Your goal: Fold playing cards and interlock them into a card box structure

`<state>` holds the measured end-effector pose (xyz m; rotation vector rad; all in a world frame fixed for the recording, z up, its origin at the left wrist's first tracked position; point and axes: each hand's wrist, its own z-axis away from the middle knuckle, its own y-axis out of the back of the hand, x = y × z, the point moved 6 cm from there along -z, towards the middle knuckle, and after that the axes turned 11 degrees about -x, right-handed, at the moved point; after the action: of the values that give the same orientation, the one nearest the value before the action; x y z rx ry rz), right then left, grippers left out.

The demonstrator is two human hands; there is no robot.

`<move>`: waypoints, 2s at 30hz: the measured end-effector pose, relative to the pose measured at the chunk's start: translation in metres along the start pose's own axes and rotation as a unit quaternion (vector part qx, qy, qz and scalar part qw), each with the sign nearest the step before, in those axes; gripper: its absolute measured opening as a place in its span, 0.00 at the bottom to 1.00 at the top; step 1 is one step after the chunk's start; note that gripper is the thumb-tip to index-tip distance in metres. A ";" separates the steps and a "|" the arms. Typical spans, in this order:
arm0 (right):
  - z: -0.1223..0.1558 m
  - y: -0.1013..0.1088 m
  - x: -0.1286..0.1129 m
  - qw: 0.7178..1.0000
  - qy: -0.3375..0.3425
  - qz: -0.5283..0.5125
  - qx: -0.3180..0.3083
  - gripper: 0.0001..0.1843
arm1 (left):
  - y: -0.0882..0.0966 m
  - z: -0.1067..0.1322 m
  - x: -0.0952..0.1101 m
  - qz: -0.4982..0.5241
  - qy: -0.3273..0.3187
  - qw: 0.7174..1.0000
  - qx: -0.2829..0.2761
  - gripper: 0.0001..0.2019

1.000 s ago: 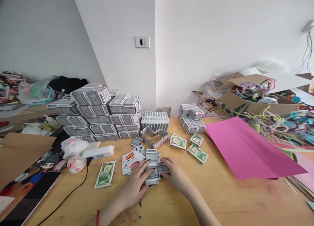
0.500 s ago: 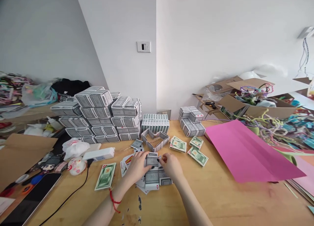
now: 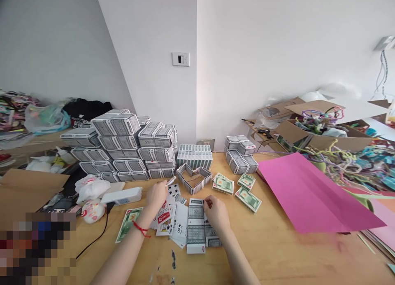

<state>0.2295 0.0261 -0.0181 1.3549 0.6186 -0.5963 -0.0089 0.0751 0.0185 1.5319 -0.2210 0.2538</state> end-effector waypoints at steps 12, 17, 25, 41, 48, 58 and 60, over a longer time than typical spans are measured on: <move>0.026 -0.004 -0.046 0.980 0.190 0.030 0.050 0.08 | 0.033 0.035 0.000 0.028 0.022 0.987 0.155 0.27; 0.032 -0.014 -0.057 0.978 0.208 0.014 0.024 0.08 | 0.008 0.038 0.035 0.011 -0.129 0.991 0.026 0.14; 0.031 -0.019 -0.050 0.978 0.193 0.082 -0.004 0.10 | -0.032 0.015 0.038 0.035 -0.131 0.971 -0.195 0.16; 0.021 -0.008 -0.048 0.987 0.161 0.009 0.014 0.13 | -0.014 0.010 0.040 0.162 -0.197 0.949 -0.188 0.09; 0.003 -0.033 -0.069 0.982 0.122 -0.059 -0.133 0.13 | -0.016 0.010 0.032 0.227 -0.168 0.947 -0.154 0.07; -0.003 -0.029 -0.060 0.989 0.114 -0.055 -0.070 0.07 | 0.001 0.024 0.035 0.233 -0.190 0.952 -0.060 0.12; -0.009 -0.008 -0.056 0.990 0.120 -0.075 -0.020 0.07 | 0.010 0.025 0.042 0.178 -0.228 0.957 -0.014 0.17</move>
<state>0.1844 0.0360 0.0150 1.3608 0.9298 -0.5422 0.0283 0.0514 0.0411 1.5009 -0.8672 0.1752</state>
